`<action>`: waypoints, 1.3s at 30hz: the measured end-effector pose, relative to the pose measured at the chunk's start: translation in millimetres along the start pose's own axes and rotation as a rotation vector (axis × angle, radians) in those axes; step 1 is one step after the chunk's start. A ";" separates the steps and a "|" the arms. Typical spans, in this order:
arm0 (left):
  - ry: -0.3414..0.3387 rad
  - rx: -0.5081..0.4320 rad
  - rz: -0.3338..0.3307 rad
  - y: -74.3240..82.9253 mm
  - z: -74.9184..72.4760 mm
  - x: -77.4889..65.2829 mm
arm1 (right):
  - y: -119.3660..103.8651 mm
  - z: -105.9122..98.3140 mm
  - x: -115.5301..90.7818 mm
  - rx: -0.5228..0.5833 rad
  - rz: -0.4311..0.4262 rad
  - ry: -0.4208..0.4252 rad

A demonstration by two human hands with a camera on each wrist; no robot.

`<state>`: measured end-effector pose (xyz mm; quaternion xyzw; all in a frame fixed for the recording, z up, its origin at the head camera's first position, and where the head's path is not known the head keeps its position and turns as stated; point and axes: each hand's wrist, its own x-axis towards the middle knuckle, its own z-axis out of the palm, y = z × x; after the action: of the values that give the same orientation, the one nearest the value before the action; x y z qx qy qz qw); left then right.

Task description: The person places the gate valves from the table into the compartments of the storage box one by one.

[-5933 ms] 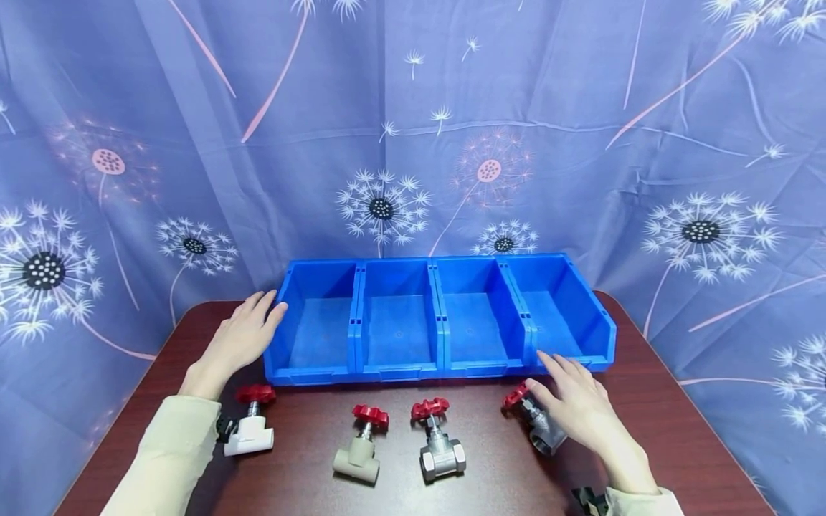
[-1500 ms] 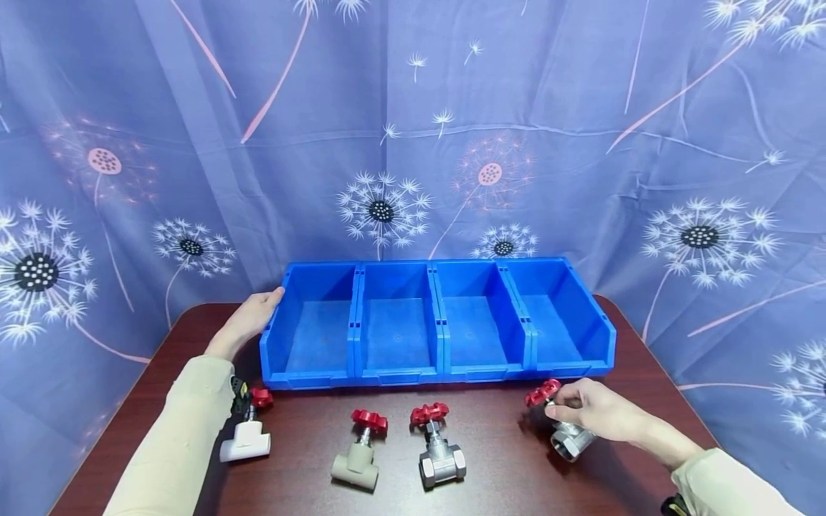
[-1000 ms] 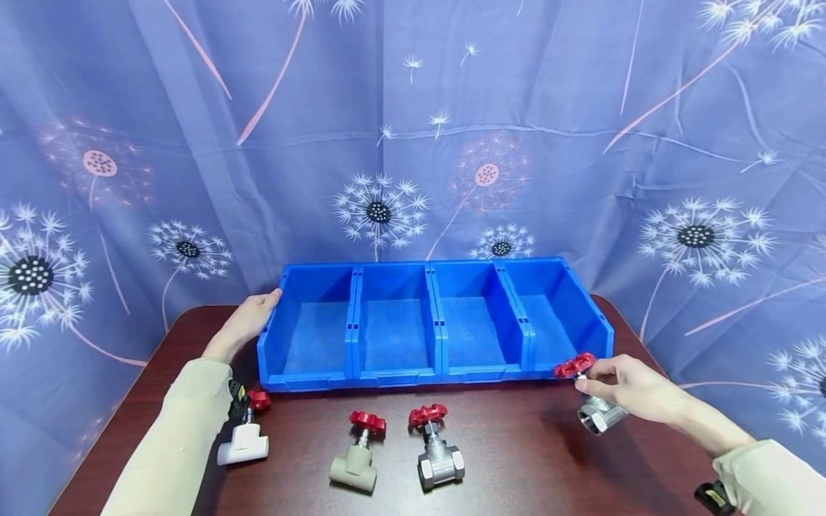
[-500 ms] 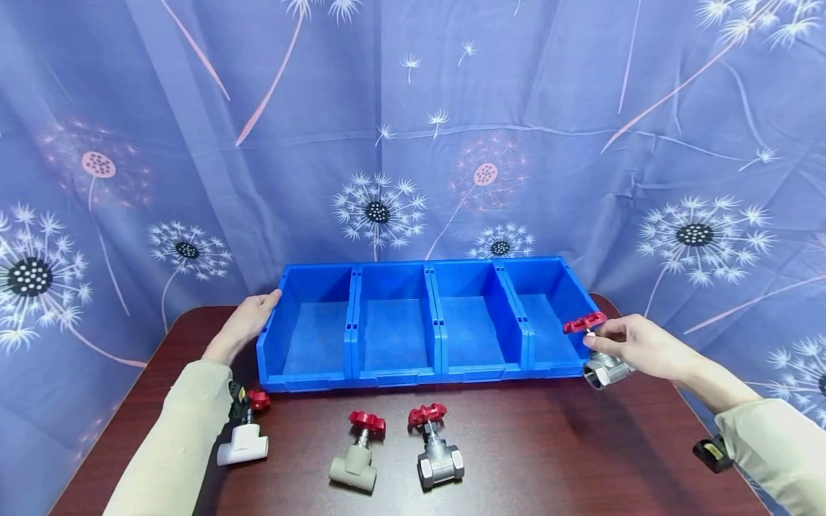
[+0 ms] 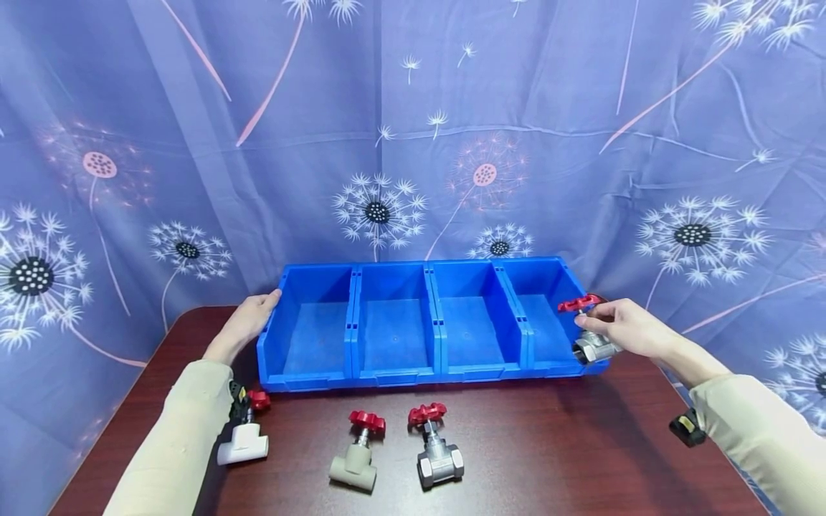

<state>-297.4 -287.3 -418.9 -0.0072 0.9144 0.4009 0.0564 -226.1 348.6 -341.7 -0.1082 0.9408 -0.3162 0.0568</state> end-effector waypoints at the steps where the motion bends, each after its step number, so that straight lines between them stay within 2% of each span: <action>1: 0.000 -0.001 0.001 -0.4 0.2 0.3 | 0.4 0.9 1.0 0.007 0.007 -0.006; 10: 0.001 0.009 0.025 -0.7 1.3 0.9 | 3.6 9.0 17.5 0.048 0.062 -0.029; 20: 0.033 0.000 0.049 -0.7 1.2 3.3 | 3.6 18.5 37.8 0.112 0.124 -0.046; 24: 0.045 0.004 0.040 -0.7 1.1 1.4 | 1.9 25.3 45.8 0.129 0.124 -0.032; 34: 0.020 -0.006 0.005 -1.6 4.1 0.3 | 10.6 42.5 66.4 0.079 0.171 0.034; 39: 0.045 0.040 0.019 -0.9 2.4 2.7 | 14.5 53.0 75.8 0.078 0.201 0.034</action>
<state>-299.7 -286.1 -421.5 -0.0063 0.9233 0.3826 0.0319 -292.8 310.8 -395.5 -0.0054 0.9347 -0.3472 0.0765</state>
